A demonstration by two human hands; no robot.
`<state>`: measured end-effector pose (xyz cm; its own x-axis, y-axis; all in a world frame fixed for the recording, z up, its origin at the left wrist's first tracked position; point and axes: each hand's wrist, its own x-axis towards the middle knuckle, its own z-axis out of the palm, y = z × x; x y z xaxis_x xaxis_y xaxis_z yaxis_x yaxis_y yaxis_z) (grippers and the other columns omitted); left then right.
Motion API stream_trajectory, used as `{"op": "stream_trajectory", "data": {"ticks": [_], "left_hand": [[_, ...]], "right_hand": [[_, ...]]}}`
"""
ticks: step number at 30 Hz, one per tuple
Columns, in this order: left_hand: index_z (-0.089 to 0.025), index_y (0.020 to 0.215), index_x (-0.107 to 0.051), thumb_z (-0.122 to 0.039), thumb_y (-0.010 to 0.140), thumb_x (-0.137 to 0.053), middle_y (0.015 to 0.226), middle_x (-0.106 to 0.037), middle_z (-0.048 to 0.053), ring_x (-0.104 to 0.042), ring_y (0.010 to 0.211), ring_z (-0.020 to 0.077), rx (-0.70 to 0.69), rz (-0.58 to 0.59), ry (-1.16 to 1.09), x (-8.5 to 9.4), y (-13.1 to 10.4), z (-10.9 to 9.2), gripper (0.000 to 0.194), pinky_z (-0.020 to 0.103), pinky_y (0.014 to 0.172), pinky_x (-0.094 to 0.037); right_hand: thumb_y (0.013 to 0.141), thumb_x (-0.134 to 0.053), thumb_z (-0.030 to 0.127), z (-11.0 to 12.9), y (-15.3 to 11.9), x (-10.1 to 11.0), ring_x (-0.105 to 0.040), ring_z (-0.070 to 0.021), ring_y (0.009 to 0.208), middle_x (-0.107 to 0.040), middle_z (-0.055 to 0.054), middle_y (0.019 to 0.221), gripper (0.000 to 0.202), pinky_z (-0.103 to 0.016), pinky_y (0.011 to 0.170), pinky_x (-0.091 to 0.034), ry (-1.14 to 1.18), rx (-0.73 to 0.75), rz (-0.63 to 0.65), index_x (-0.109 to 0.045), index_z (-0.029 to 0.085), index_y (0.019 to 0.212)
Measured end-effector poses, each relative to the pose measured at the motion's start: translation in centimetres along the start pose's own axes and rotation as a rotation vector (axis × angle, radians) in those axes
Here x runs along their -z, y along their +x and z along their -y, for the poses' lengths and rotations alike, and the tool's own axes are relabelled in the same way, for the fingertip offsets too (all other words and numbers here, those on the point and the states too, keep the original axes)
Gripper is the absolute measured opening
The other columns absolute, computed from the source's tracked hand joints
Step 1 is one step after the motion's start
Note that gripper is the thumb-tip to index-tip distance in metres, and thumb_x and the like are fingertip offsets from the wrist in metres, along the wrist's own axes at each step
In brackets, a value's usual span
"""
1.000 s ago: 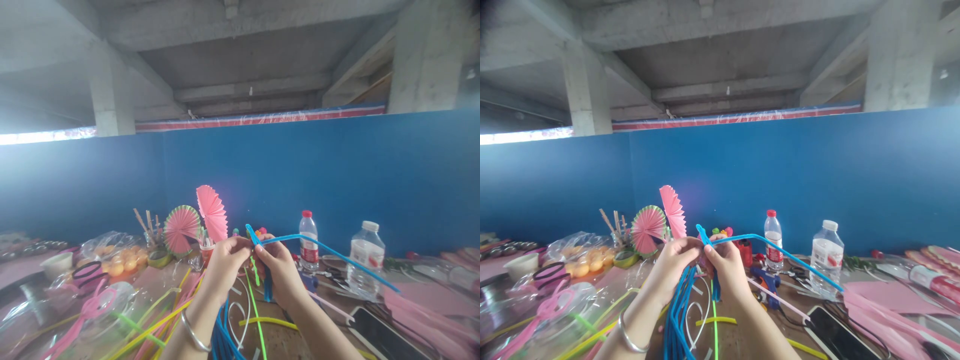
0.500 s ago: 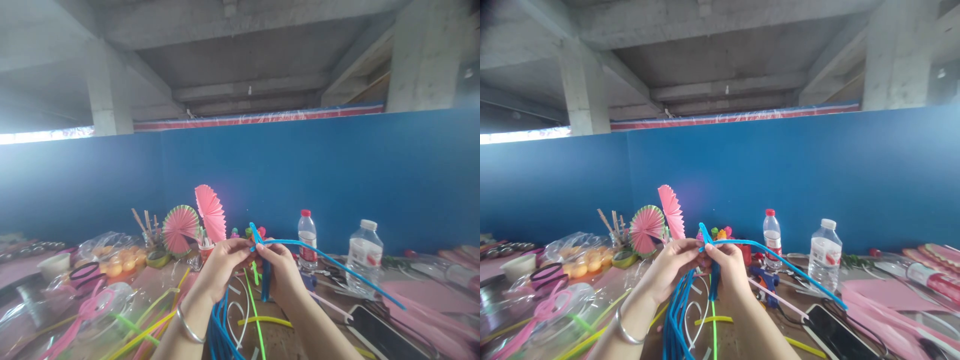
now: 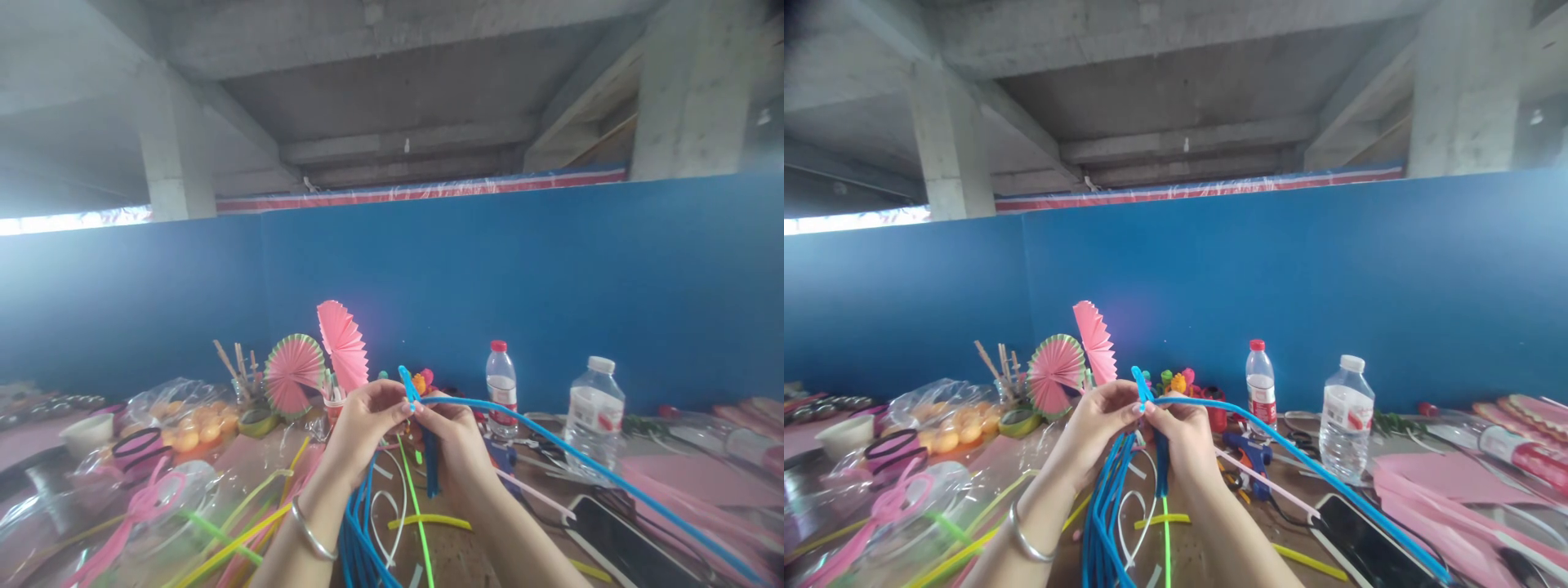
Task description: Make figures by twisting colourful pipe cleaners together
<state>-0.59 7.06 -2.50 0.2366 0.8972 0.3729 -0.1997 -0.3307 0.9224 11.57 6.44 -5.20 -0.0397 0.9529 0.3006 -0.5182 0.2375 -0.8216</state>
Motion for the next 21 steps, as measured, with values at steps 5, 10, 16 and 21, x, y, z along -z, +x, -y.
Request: {"op": "stream_trajectory", "data": {"ticks": [5, 10, 16, 21], "left_hand": [[-0.012, 0.074, -0.063, -0.024, 0.061, -0.069, 0.065, -0.061, 0.002, -0.056, 0.06, 0.013, 0.064, 0.067, 0.103, 0.4, -0.5, -1.2, 0.018, 0.023, 0.055, -0.046], [-0.015, 0.073, -0.062, -0.022, 0.065, -0.064, 0.062, -0.059, 0.0, -0.056, 0.058, 0.0126, 0.003, 0.044, 0.219, 1.0, -0.4, -1.1, 0.011, 0.025, 0.057, -0.047], [-0.015, 0.07, -0.061, -0.022, 0.065, -0.062, 0.065, -0.06, 0.001, -0.058, 0.061, 0.0142, -0.08, -0.005, 0.356, 1.2, -0.3, -1.3, 0.009, 0.023, 0.056, -0.046], [-0.016, 0.072, -0.062, -0.022, 0.066, -0.062, 0.063, -0.062, 0.001, -0.059, 0.059, 0.0143, -0.142, -0.041, 0.508, 1.1, -0.7, -2.0, 0.008, 0.022, 0.055, -0.044]], "right_hand": [[0.069, -0.06, 0.027, 0.1, -0.1, 0.0, -0.045, -0.0088, 0.041, -0.052, 0.001, 0.046, 0.018, -0.021, 0.041, -0.035, -0.22, 0.111, 0.046, -0.059, 0.012, 0.06], [0.071, -0.054, 0.022, 0.6, -0.6, -0.5, -0.047, -0.0111, 0.043, -0.052, 0.001, 0.047, 0.017, -0.022, 0.043, -0.037, -0.431, 0.19, 0.036, -0.06, 0.015, 0.057], [0.075, -0.05, 0.025, 0.6, -0.8, -0.6, -0.049, -0.0122, 0.045, -0.054, 0.0, 0.049, 0.021, -0.022, 0.045, -0.037, -0.642, 0.236, 0.021, -0.061, 0.016, 0.059], [0.076, -0.05, 0.026, 1.3, -1.2, -0.8, -0.055, -0.0142, 0.051, -0.06, -0.002, 0.055, 0.023, -0.023, 0.049, -0.041, -0.63, 0.209, 0.05, -0.065, 0.015, 0.065]]}}
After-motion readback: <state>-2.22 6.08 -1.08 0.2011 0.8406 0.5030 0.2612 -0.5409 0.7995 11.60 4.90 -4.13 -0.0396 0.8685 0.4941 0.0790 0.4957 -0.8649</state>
